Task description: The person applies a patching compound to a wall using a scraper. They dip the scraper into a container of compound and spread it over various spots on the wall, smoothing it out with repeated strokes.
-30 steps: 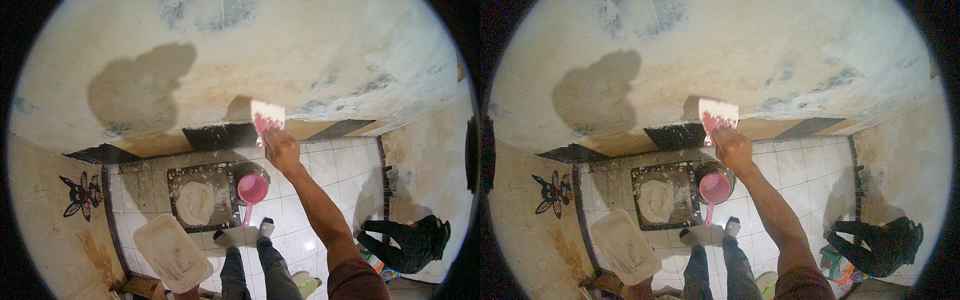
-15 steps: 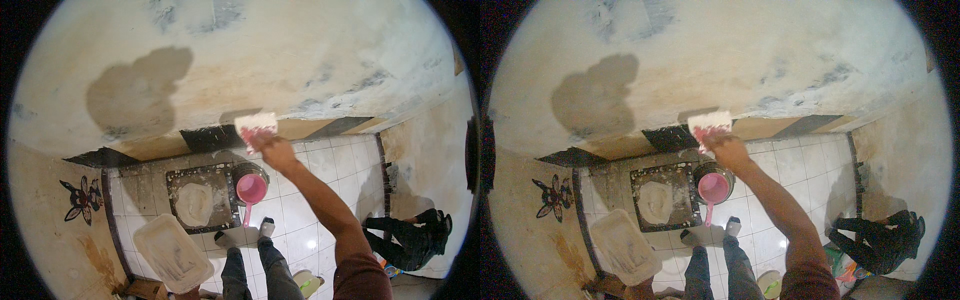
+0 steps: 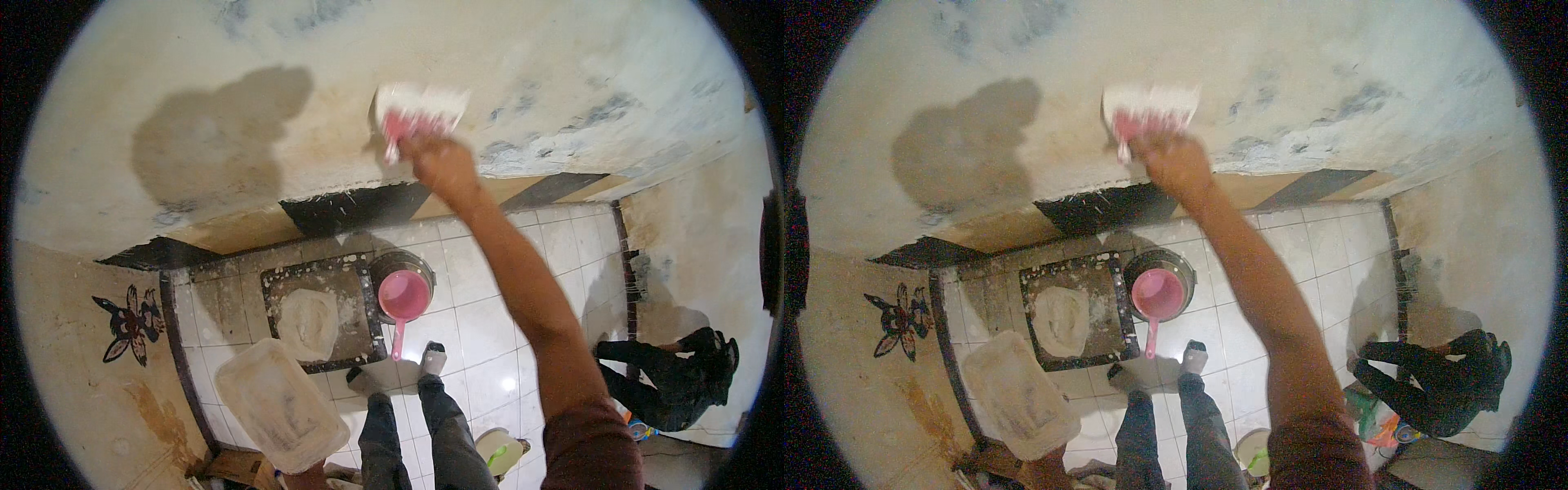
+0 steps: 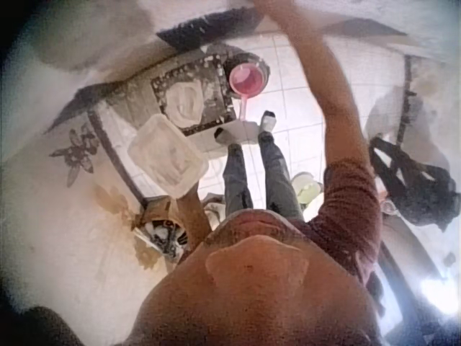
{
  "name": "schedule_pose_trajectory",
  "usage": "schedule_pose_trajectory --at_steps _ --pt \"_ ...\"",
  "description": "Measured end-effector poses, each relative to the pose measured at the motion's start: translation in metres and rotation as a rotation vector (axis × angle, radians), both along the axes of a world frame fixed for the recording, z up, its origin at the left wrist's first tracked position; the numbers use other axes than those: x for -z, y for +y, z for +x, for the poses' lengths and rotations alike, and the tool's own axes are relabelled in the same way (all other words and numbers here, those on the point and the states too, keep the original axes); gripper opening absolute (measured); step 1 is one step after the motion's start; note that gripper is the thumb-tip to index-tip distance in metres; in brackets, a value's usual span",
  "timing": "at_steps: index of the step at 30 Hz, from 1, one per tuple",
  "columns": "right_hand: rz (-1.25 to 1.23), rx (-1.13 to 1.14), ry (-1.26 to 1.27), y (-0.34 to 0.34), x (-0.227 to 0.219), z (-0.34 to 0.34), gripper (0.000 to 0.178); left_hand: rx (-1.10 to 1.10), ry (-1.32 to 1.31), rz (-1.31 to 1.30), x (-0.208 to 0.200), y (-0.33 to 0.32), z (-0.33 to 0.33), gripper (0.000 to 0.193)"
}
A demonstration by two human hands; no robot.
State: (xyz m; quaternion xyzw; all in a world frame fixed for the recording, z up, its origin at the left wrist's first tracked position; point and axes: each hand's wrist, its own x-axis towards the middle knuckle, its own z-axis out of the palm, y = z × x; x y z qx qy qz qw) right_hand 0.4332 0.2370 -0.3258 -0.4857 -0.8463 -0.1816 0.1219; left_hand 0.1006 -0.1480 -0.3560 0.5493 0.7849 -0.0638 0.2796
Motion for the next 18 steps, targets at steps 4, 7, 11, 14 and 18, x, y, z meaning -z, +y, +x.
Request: schedule_pose_trajectory --at_steps 4,7,11,14,18 --pt "-0.111 -0.143 -0.06 -0.036 0.146 0.043 0.049 0.019 -0.043 0.104 0.008 0.003 0.011 0.059" --pt "-0.24 -0.135 -0.036 -0.077 0.153 0.046 0.05 0.002 -0.048 0.127 0.011 0.002 0.009 0.059" --pt "-0.123 -0.09 0.068 -0.089 0.066 0.04 0.036 -0.037 -0.06 0.141 0.013 0.001 0.009 0.06" --pt "0.281 -0.025 0.142 -0.072 -0.051 0.038 0.021 -0.053 -0.09 0.158 0.013 0.005 0.018 0.061" --pt "0.551 -0.069 0.259 -0.033 -0.135 0.042 0.012 -0.065 -0.135 0.169 0.012 0.009 0.031 0.062"
